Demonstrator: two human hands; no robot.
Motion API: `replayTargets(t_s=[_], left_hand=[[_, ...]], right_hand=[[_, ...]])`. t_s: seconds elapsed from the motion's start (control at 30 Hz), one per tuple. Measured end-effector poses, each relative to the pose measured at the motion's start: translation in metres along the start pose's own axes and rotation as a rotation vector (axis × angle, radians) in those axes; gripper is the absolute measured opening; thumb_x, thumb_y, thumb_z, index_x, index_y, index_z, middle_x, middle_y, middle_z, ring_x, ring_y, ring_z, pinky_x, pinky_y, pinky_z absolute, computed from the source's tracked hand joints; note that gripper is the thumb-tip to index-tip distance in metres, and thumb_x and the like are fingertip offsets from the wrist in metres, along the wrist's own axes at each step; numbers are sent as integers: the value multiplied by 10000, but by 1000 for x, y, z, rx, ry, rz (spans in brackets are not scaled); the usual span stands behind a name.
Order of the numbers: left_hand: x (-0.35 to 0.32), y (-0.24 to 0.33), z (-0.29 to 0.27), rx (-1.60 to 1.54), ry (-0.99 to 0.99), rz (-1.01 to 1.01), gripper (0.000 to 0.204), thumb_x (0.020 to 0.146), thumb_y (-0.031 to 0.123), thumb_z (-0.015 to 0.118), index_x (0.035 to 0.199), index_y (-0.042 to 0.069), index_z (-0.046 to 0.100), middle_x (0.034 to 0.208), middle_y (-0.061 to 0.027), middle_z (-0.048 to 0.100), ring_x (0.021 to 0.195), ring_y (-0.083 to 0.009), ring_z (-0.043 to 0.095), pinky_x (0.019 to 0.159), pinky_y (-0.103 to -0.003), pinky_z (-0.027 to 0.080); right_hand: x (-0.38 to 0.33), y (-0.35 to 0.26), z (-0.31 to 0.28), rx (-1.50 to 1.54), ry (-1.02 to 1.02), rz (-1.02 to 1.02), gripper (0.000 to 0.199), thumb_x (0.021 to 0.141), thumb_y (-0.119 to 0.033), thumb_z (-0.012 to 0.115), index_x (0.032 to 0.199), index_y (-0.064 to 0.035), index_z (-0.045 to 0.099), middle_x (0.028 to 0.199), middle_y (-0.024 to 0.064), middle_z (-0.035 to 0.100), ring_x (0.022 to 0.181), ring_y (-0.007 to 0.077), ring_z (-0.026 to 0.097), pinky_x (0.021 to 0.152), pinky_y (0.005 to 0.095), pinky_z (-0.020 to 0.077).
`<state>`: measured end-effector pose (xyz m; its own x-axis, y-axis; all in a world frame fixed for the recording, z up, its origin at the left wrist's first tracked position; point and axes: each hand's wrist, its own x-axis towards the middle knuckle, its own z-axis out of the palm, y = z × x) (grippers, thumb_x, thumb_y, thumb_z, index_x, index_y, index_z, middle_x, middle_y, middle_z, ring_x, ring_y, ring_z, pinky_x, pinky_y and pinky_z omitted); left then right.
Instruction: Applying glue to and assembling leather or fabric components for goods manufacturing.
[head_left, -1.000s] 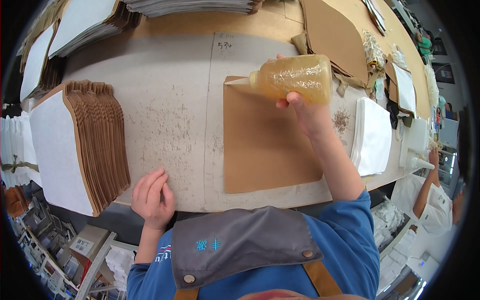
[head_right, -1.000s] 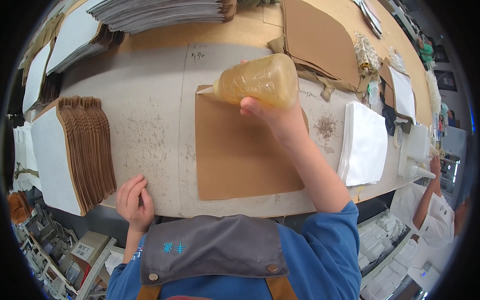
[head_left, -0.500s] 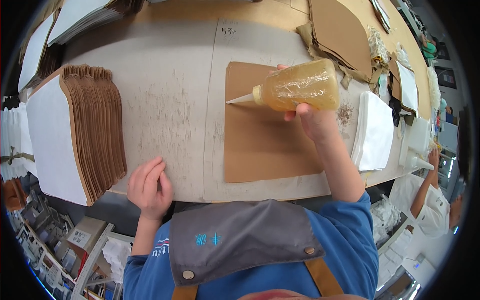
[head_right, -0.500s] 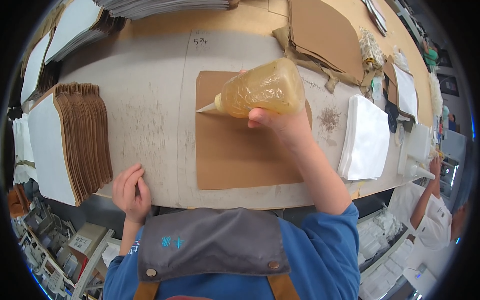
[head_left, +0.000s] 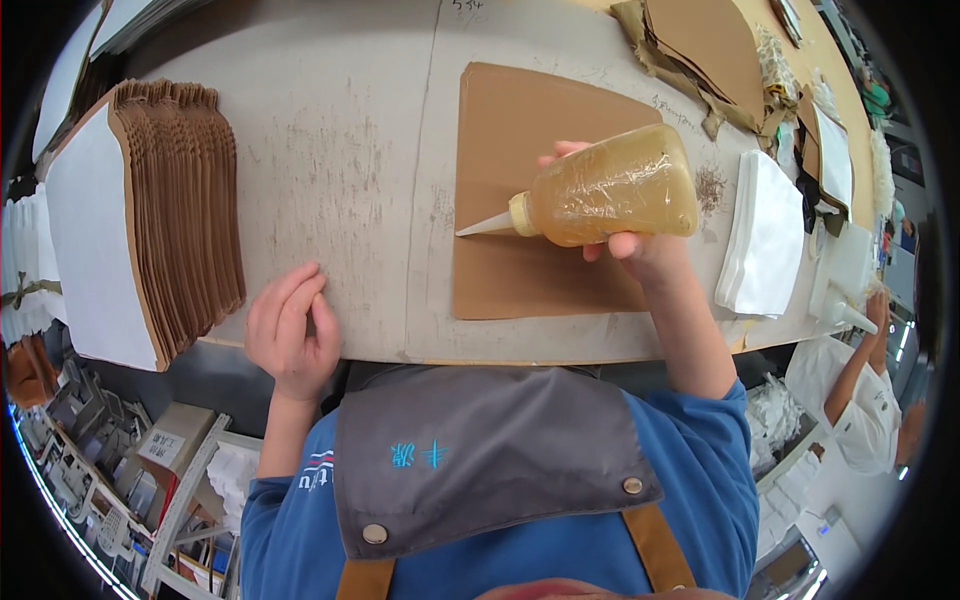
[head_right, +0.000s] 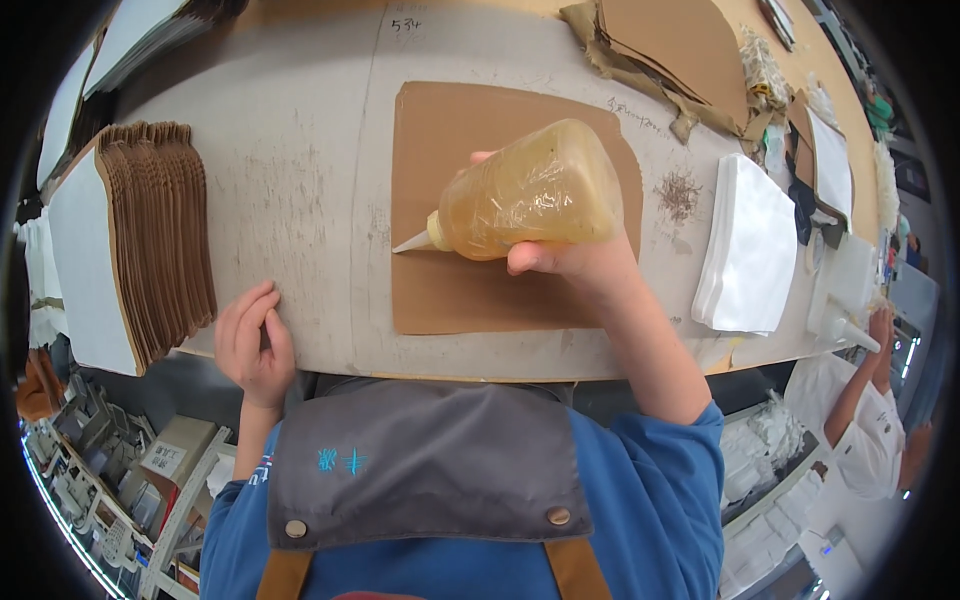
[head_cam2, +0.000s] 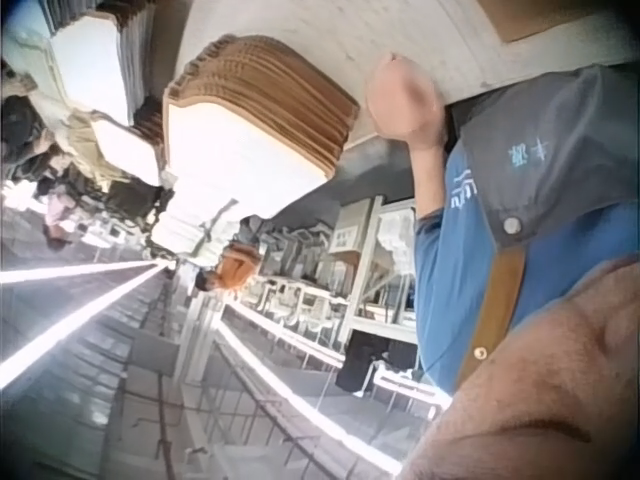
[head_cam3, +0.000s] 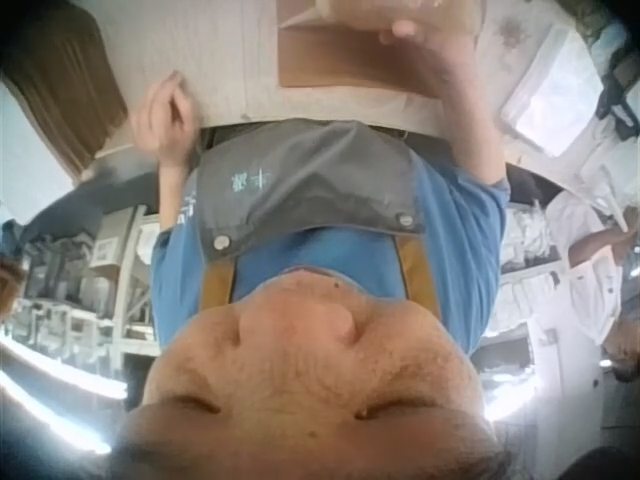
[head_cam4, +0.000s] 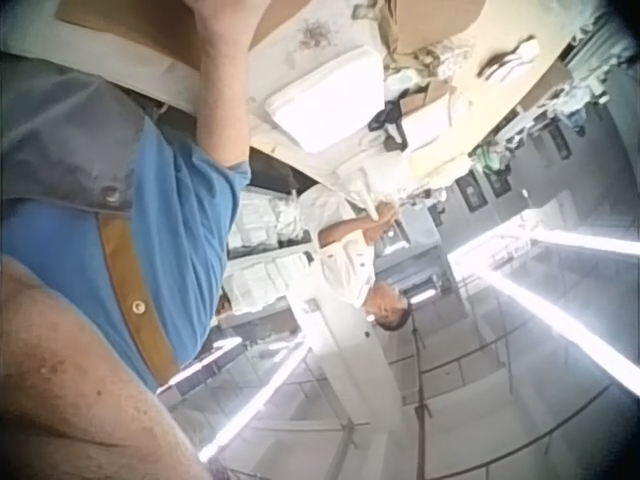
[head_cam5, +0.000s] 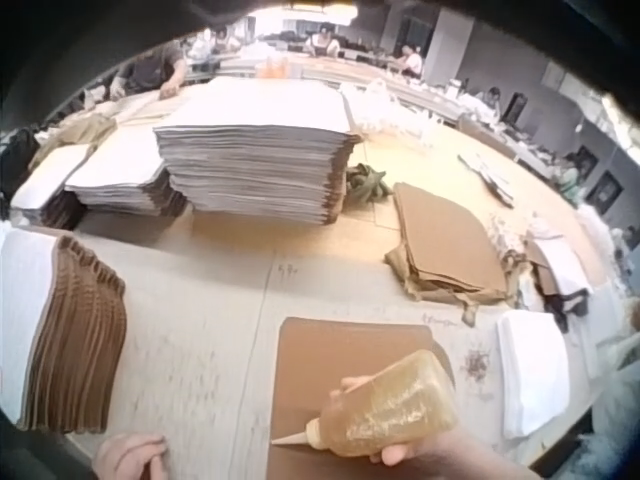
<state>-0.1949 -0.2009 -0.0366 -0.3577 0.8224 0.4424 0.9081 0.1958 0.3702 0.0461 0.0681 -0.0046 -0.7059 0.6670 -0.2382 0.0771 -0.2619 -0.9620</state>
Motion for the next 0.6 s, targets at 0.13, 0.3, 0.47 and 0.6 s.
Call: replayTargets(t_s=[0.13,0.3,0.47,0.6], left_hand=[[2,0,-1,-4,11,1,192,810,-18,690,988,39,733,1059,-95,759,893,-277,709,781,-355,551],[1,0,0,-28,0,-4,186,849,-58,652,1011,0,724,1067,-132,752,927,-292,707,815,-370,539],[4,2,1,-16,12,1,185,827,-24,676,997,24,731,1070,-114,755,919,-301,711,823,-377,552],[3,3,2,-24,22,-2,200,832,-32,666,1016,12,730,1088,-125,750,948,-311,705,846,-386,549]], right_hand=[[-11,1,3,24,-80,57,1174,556,-665,911,1412,33,514,1331,225,644,939,187,737,502,182,555],[-23,14,3,52,-140,64,1162,550,-633,927,1412,30,519,1329,223,645,964,192,740,508,181,559],[-31,12,-1,55,-224,110,1153,546,-616,943,1408,28,530,1339,224,640,1062,205,720,552,204,586],[-39,-7,-14,110,-187,189,1188,555,-648,933,1432,32,507,1369,212,626,1091,200,709,634,218,605]])
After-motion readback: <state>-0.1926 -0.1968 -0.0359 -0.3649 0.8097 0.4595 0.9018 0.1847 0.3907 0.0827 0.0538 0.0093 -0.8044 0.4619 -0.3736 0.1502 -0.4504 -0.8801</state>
